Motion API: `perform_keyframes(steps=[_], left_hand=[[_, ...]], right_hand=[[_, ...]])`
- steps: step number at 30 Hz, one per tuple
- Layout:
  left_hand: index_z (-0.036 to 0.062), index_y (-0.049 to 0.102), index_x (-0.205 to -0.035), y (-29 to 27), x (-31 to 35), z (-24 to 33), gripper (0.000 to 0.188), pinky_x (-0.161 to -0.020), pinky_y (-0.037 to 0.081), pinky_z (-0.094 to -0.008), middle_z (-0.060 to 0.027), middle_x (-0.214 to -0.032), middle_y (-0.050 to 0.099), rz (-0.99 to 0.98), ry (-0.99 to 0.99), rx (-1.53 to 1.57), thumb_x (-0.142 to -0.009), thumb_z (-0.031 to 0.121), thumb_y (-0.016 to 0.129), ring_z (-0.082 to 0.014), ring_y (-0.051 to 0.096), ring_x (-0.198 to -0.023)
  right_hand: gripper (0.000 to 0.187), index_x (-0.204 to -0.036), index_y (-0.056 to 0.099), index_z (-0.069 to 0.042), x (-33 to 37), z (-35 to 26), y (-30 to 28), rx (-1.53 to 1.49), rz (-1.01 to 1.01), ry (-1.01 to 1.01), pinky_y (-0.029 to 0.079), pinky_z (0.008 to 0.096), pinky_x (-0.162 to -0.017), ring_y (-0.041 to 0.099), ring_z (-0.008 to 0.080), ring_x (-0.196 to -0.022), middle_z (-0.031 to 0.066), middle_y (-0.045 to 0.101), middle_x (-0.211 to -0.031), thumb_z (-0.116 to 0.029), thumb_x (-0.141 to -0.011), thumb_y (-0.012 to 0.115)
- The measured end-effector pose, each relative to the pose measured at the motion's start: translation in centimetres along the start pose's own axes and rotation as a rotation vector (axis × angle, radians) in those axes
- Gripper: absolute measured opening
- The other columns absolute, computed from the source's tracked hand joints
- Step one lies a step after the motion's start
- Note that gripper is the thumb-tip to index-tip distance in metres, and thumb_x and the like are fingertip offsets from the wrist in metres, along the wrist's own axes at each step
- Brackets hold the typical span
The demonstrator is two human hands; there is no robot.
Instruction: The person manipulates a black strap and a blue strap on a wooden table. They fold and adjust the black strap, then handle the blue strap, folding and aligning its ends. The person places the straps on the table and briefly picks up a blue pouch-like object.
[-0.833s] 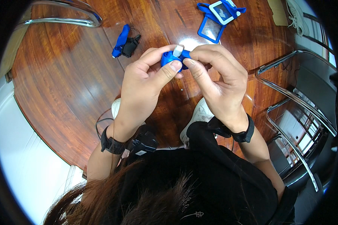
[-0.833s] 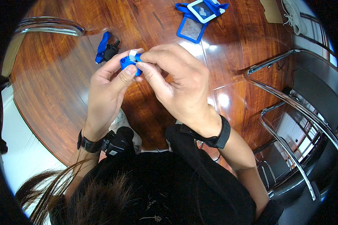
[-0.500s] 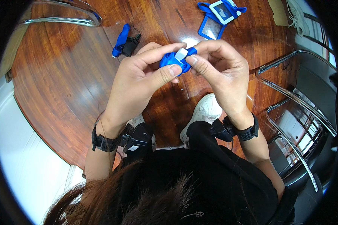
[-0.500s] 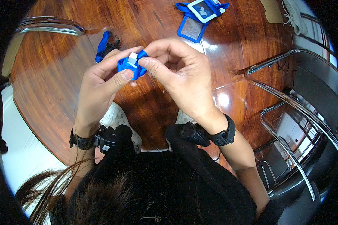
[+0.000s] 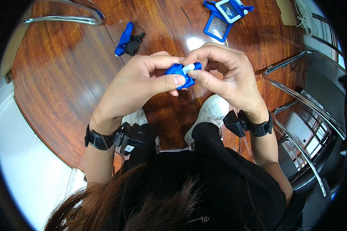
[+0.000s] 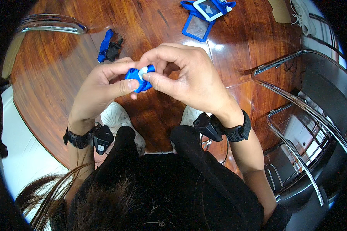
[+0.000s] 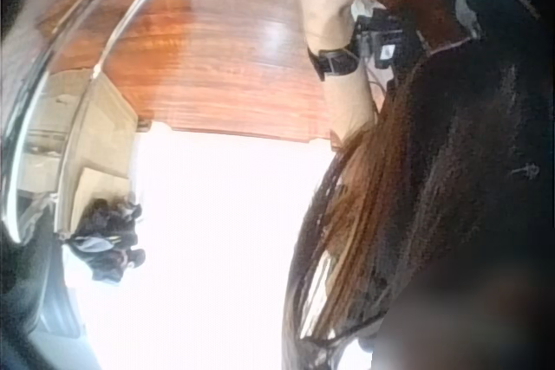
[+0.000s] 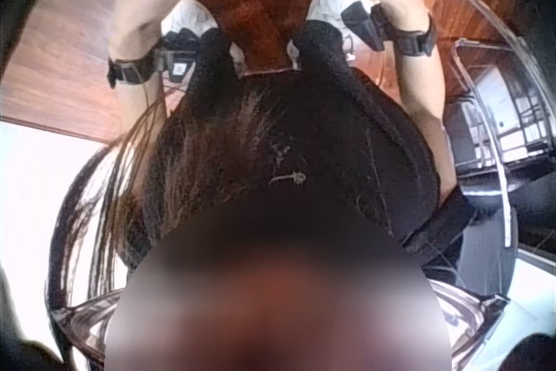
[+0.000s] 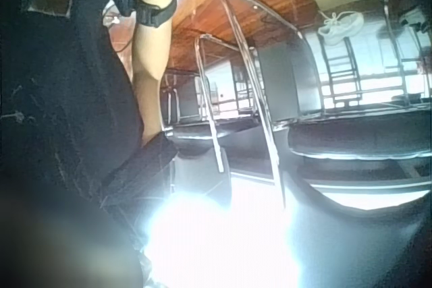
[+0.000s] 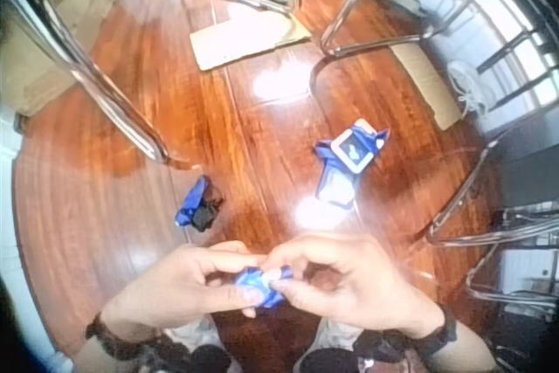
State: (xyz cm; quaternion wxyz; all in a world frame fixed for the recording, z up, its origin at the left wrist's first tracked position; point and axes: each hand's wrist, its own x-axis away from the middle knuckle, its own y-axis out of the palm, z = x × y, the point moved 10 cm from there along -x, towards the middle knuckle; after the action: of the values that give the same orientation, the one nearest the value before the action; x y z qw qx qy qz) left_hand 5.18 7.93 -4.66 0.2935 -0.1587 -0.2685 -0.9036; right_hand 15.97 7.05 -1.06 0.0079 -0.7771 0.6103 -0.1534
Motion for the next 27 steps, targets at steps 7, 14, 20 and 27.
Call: perform_keyframes(steps=[7, 14, 20, 27], left_hand=[[-0.0043, 0.062, -0.109, 0.7, 0.2, -2.4, 0.026, -0.07, 0.05, -0.024, -0.0047, -0.092, 0.063, -0.006, -0.19, -0.012, -0.089, 0.012, 0.062, -0.0101, 0.059, -0.076], [-0.0023, 0.06, -0.113, 0.2, 0.8, -1.8, 0.03, -0.069, 0.05, -0.0222, -0.0057, -0.094, 0.065, 0.02, -0.177, 0.049, -0.088, 0.014, 0.063, -0.0093, 0.061, -0.079], [-0.0006, 0.06, -0.113, 0.1, 0.4, -1.1, 0.033, -0.069, 0.05, -0.0206, -0.0058, -0.095, 0.065, -0.018, -0.126, 0.129, -0.087, 0.018, 0.066, -0.0087, 0.06, -0.078], [-0.0011, 0.059, -0.109, 0.4, 0.0, -0.7, 0.03, -0.068, 0.05, -0.0212, -0.0061, -0.093, 0.063, -0.057, -0.078, 0.25, -0.088, 0.019, 0.066, -0.0089, 0.06, -0.079]], right_hand=[[0.021, -0.097, 0.066, -0.006, -0.2, -2.0, 1.5, 0.512, -0.106, -0.252, 0.051, 0.0296, -0.058, 0.062, 0.0207, -0.068, 0.0077, 0.062, -0.082, -0.005, -0.076, 0.07], [0.023, -0.098, 0.066, -0.004, 0.6, -2.6, 1.8, 0.443, -0.044, -0.311, 0.049, 0.0264, -0.052, 0.059, 0.0174, -0.063, 0.0063, 0.059, -0.079, -0.002, -0.075, 0.069], [0.018, -0.093, 0.067, -0.003, 1.0, -2.7, 0.7, 0.333, 0.129, -0.298, 0.046, 0.0218, -0.051, 0.057, 0.0107, -0.061, 0.004, 0.06, -0.076, -0.003, -0.075, 0.069], [0.017, -0.096, 0.066, 0.0, 1.2, -1.1, 0.2, 0.161, 0.181, -0.174, 0.047, 0.0207, -0.051, 0.056, 0.0073, -0.063, 0.0038, 0.061, -0.08, 0.0, -0.079, 0.067]])
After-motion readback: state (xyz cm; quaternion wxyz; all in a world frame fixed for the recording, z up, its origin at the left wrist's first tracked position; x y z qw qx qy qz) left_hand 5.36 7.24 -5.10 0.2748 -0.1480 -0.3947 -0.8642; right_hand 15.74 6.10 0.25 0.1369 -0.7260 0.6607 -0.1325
